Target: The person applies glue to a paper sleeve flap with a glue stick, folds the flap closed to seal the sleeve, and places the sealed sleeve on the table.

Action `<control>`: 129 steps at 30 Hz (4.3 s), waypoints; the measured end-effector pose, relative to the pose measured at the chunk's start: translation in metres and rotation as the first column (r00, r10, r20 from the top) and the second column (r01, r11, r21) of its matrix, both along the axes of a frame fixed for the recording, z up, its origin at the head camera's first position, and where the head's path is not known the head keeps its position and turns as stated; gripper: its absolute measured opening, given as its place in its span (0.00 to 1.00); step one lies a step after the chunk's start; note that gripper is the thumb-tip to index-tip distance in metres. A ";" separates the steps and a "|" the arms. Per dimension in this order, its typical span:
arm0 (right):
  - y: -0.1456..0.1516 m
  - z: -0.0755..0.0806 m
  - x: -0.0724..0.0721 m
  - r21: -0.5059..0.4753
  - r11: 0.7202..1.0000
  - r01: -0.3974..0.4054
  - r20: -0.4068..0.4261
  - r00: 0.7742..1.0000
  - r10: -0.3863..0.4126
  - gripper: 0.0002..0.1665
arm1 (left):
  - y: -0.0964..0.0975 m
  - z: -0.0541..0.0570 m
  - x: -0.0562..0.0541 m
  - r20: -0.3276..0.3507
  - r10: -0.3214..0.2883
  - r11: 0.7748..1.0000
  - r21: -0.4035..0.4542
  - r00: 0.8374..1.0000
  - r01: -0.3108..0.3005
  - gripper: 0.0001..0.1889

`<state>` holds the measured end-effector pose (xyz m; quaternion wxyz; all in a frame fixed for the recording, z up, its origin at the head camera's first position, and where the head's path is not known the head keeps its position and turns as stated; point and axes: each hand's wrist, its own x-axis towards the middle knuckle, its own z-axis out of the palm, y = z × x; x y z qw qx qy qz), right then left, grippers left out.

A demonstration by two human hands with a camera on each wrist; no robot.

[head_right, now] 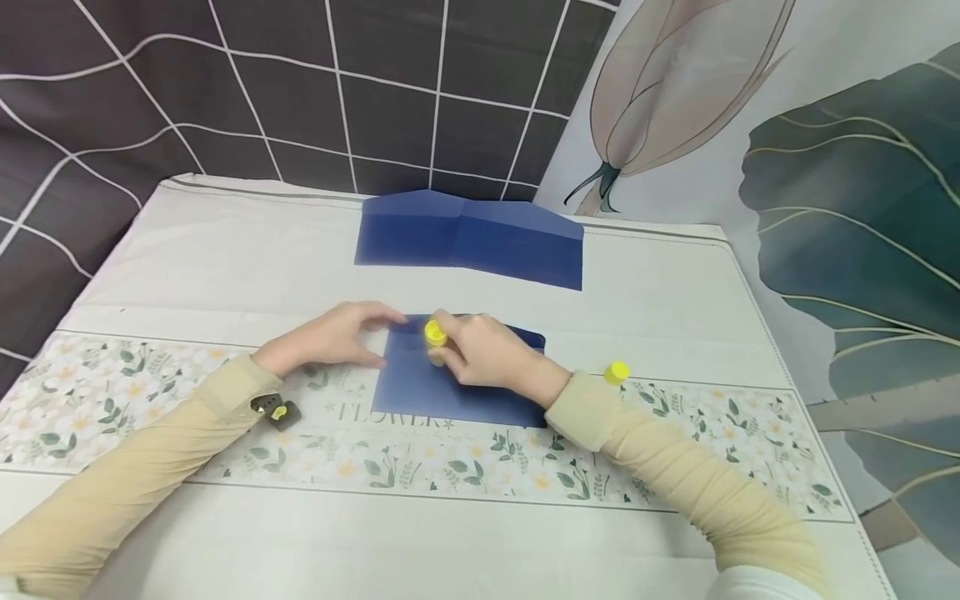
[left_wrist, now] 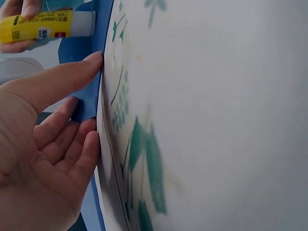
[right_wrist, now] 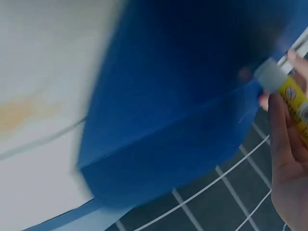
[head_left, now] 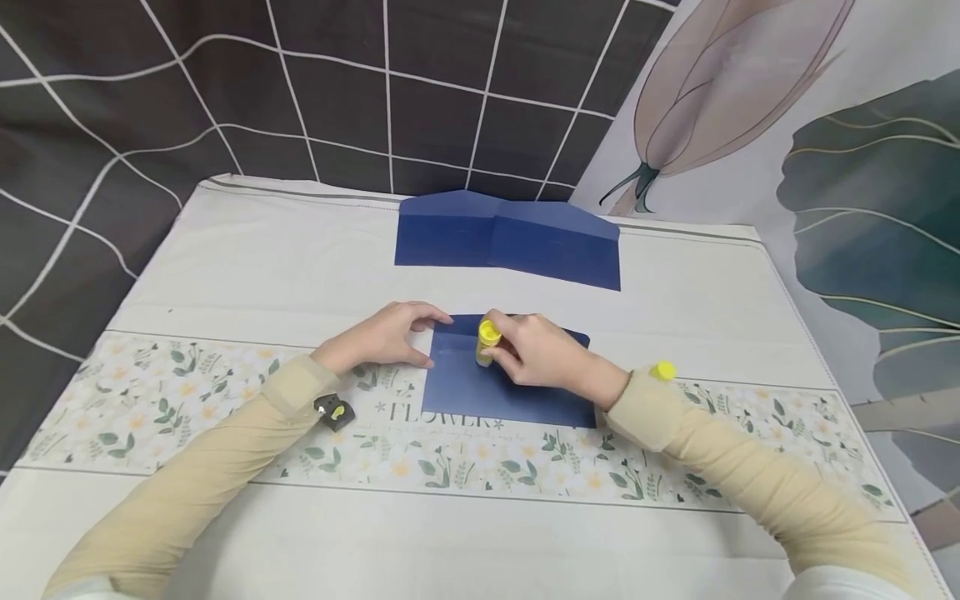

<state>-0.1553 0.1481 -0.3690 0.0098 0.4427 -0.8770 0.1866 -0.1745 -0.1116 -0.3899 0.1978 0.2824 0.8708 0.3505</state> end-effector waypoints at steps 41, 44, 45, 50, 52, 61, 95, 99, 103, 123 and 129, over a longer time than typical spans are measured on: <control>0.097 0.002 0.027 0.037 0.974 0.225 -0.107 0.970 -0.220 0.16 | 0.000 0.000 0.002 0.005 -0.005 1.000 0.013 1.000 0.005 0.33; 0.110 0.002 0.032 0.019 0.967 0.255 -0.092 0.963 -0.252 0.15 | 0.000 0.000 0.002 0.011 -0.005 1.000 0.013 1.000 0.005 0.34; 0.113 0.001 0.033 0.009 0.965 0.260 -0.088 0.962 -0.259 0.14 | 0.000 0.000 0.002 0.015 -0.001 1.000 0.010 1.000 0.001 0.34; 0.114 -0.004 0.034 -0.054 0.966 0.252 -0.071 0.964 -0.255 0.14 | -0.001 -0.001 0.001 0.029 0.014 1.000 -0.012 0.999 -0.013 0.34; 0.107 -0.006 0.030 -0.071 0.968 0.241 -0.080 0.966 -0.246 0.15 | -0.001 0.000 0.001 0.029 0.014 1.000 -0.015 0.999 -0.013 0.34; 0.054 -0.011 0.001 -0.124 0.983 0.137 -0.082 0.986 -0.148 0.15 | 0.000 0.004 0.003 0.005 -0.002 1.000 0.000 1.000 0.002 0.33; -0.040 -0.001 -0.003 -0.018 0.999 -0.038 -0.031 0.999 0.037 0.14 | 0.000 -0.001 0.001 0.005 0.022 1.000 0.002 1.000 -0.022 0.37; -0.016 0.000 -0.002 -0.016 1.000 -0.009 -0.035 0.999 0.008 0.14 | 0.000 0.000 0.000 0.038 0.022 1.000 0.007 0.999 -0.023 0.36; 0.016 0.001 0.003 0.005 0.999 0.043 -0.054 0.998 -0.042 0.15 | 0.001 0.001 0.001 0.057 0.026 1.000 0.001 0.998 -0.026 0.36; 0.052 -0.002 0.016 0.004 0.995 0.097 -0.079 0.992 -0.096 0.18 | 0.002 0.002 0.004 0.035 0.020 1.000 -0.013 0.999 -0.020 0.35; 0.092 0.001 0.026 0.028 0.984 0.177 -0.049 0.983 -0.175 0.17 | 0.000 0.001 0.003 0.033 0.033 0.999 -0.035 0.999 -0.032 0.34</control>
